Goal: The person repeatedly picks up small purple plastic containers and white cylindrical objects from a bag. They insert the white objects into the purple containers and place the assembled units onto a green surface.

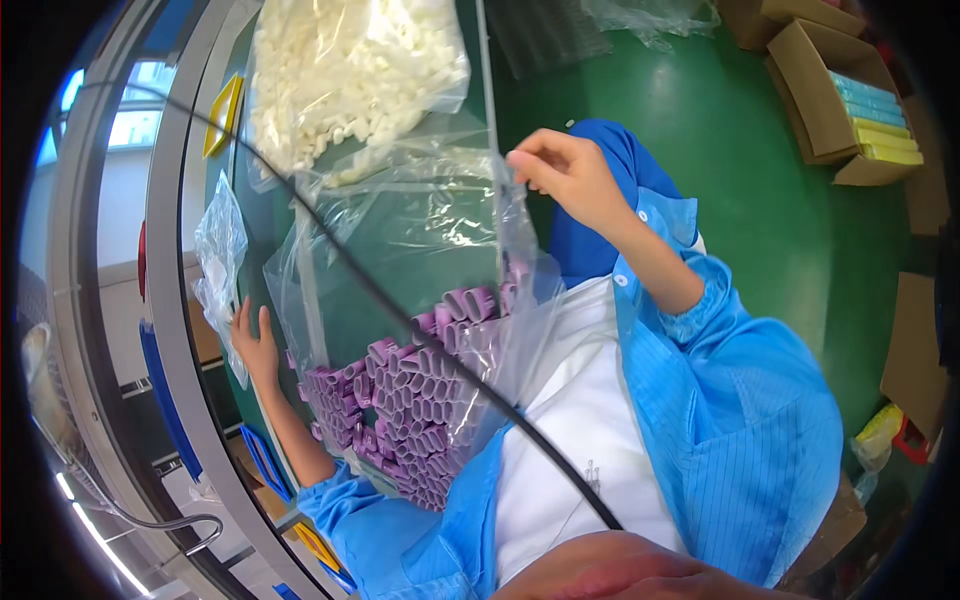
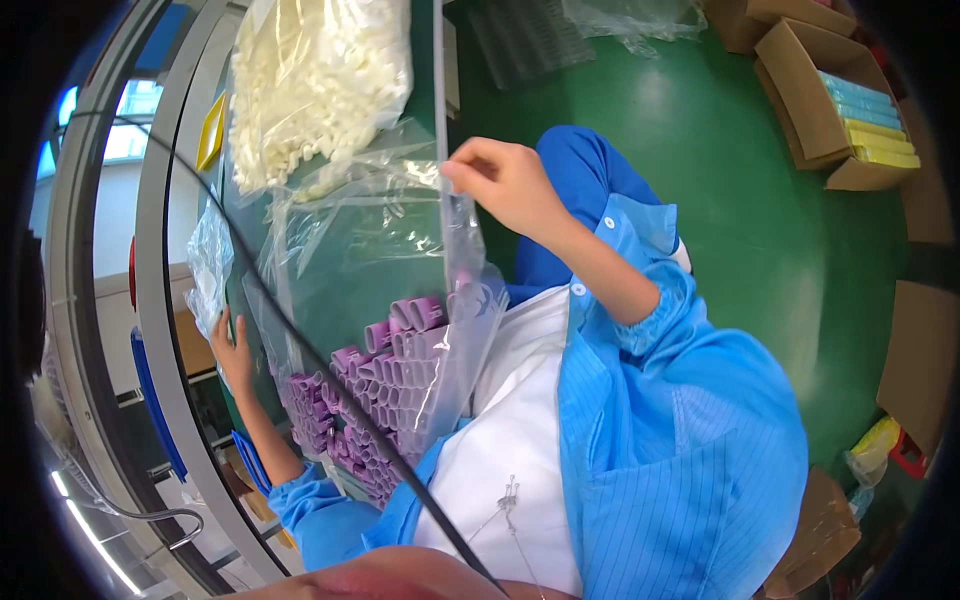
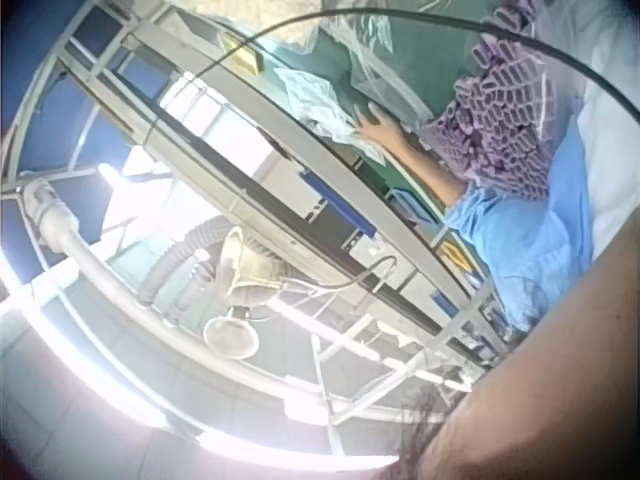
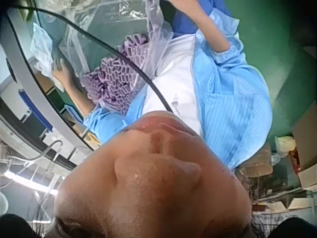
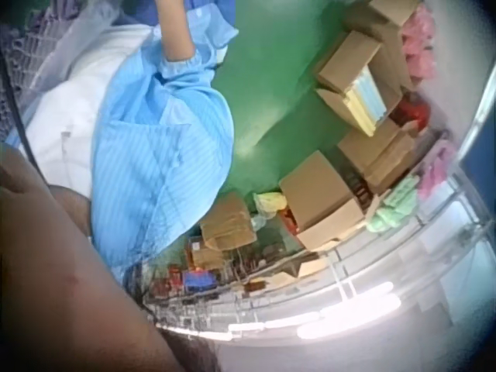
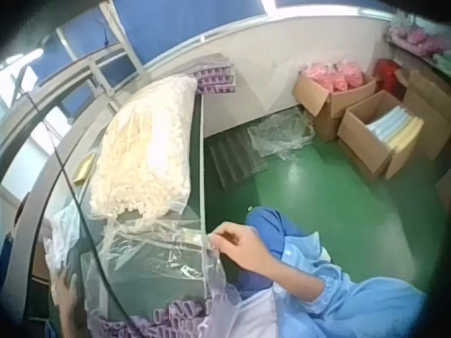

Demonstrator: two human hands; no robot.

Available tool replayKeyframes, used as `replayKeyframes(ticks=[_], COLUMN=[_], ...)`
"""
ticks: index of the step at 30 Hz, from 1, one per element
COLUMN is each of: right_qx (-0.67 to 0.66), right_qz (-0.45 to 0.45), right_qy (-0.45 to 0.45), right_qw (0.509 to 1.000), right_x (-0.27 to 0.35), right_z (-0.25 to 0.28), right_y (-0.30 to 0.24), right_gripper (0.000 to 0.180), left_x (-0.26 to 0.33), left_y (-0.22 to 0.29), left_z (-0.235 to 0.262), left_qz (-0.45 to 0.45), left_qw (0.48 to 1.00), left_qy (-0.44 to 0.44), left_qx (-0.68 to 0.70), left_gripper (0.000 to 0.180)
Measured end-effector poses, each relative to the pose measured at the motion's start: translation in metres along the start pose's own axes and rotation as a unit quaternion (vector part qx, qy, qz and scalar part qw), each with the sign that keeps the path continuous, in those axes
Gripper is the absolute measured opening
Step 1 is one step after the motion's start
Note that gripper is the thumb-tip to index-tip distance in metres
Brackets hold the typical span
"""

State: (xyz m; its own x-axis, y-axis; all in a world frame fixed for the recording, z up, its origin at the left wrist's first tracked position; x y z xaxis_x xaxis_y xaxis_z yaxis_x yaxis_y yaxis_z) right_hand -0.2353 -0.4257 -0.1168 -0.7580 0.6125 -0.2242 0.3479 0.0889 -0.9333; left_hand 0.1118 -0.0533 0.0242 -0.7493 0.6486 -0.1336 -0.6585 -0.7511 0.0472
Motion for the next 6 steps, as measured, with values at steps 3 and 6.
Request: replayKeyframes(ticks=[3,6], right_qx=[0.057,0.116], right_qz=[-0.07,0.023], right_qy=[0.066,0.072], right_qw=[0.994,0.99], right_x=[0.018,0.023], right_z=[0.03,0.025], right_y=[0.018,0.004], right_gripper=[0.014,0.008], left_x=[0.021,0.04], left_y=[0.131,0.201], left_z=[0.019,0.028], left_qz=[-0.121,-0.156], left_qw=[0.992,0.987], left_qy=[-0.025,-0.03], left_qx=[-0.008,-0.004], left_gripper=[0.037,0.035])
Point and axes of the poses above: each hand's wrist, its own x-axis away from the middle knuckle, its own z-axis out of the back of the hand, y = z × x, the point moved 4 cm from there along -x, towards the middle knuckle, and after that the axes turned 11 degrees about -y, right-handed, at the moved point
